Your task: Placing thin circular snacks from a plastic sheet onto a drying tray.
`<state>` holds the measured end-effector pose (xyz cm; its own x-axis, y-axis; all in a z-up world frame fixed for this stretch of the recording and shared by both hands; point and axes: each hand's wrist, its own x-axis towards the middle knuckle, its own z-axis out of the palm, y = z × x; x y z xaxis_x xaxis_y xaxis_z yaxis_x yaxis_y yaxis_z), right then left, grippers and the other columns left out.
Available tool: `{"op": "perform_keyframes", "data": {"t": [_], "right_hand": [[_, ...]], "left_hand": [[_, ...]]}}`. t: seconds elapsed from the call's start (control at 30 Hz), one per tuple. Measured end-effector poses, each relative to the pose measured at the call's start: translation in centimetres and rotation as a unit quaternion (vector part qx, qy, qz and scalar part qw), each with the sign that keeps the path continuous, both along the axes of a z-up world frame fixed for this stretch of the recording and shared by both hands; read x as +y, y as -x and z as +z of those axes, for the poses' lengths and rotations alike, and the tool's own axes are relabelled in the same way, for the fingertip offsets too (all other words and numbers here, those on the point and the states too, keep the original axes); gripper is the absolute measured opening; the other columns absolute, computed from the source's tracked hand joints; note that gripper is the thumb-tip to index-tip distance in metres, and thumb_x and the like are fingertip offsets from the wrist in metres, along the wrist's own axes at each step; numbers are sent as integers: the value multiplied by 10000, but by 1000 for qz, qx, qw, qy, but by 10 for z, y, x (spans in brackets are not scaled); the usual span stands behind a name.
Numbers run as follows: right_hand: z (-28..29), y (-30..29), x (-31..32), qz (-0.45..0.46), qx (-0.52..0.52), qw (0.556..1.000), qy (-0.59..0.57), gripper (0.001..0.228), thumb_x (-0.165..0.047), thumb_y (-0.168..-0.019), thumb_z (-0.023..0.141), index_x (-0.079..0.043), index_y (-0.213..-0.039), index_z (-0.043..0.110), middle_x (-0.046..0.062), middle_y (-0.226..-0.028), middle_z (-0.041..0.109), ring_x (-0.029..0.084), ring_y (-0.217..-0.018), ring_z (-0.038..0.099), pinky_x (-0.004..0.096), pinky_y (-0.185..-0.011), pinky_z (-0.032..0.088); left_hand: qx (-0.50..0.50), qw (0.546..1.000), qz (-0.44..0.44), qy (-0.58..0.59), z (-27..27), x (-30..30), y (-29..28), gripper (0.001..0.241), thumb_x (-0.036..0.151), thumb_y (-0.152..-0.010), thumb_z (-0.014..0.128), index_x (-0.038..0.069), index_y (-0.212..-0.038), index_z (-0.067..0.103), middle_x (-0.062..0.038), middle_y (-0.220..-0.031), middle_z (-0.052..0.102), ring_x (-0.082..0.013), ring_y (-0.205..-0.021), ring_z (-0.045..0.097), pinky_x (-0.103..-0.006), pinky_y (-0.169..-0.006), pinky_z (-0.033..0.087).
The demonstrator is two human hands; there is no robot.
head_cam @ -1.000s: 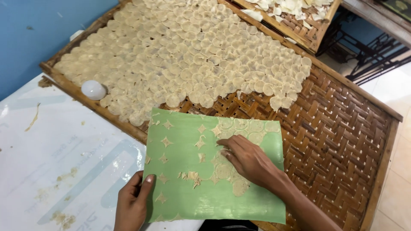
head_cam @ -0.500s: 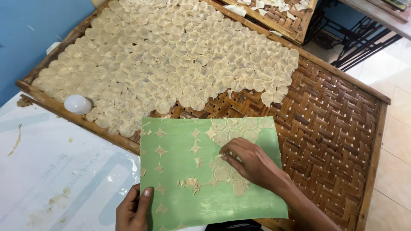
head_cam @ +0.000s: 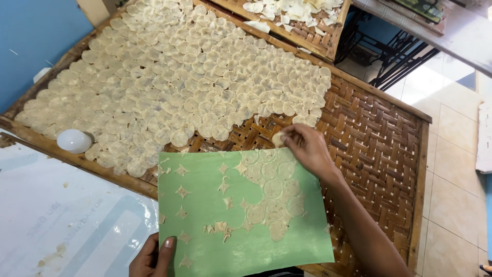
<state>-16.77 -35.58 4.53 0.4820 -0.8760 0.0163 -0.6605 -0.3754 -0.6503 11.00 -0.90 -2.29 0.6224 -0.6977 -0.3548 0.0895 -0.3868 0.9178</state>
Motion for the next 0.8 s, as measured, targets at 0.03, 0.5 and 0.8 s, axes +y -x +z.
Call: {"op": "perform_keyframes", "data": {"t": [0.03,0.5,0.8], "right_hand": [[-5,1,-11,-40,-12,999,19,191,-164,-930,696,-80,-1101,706,56,-962,697,138,-708,556,267,-598,483],[-26,9,-54,-119,-29,978,169,204,-134,-911,756,-29,-1068,680,136,-1064,702,229,-856,652,381,-752,574],[15,3,-39,-104,95,977,158,471,-211,-971,568,29,-1375,593,153,-1026,621,284,-826,628,451,-793,521]], "left_hand": [[5,1000,0,-8,0,0,0,250,45,-934,622,-74,-1121,738,-225,-948,849,-233,-837,754,-307,-826,533],[30,1000,-2,8,3,-3,1,248,50,-947,606,-76,-1106,748,-212,-967,860,-225,-862,760,-307,-849,543],[-10,1000,5,11,-61,0,-10,244,86,-911,662,-38,-1086,778,-188,-910,877,-226,-762,786,-287,-737,570]]}}
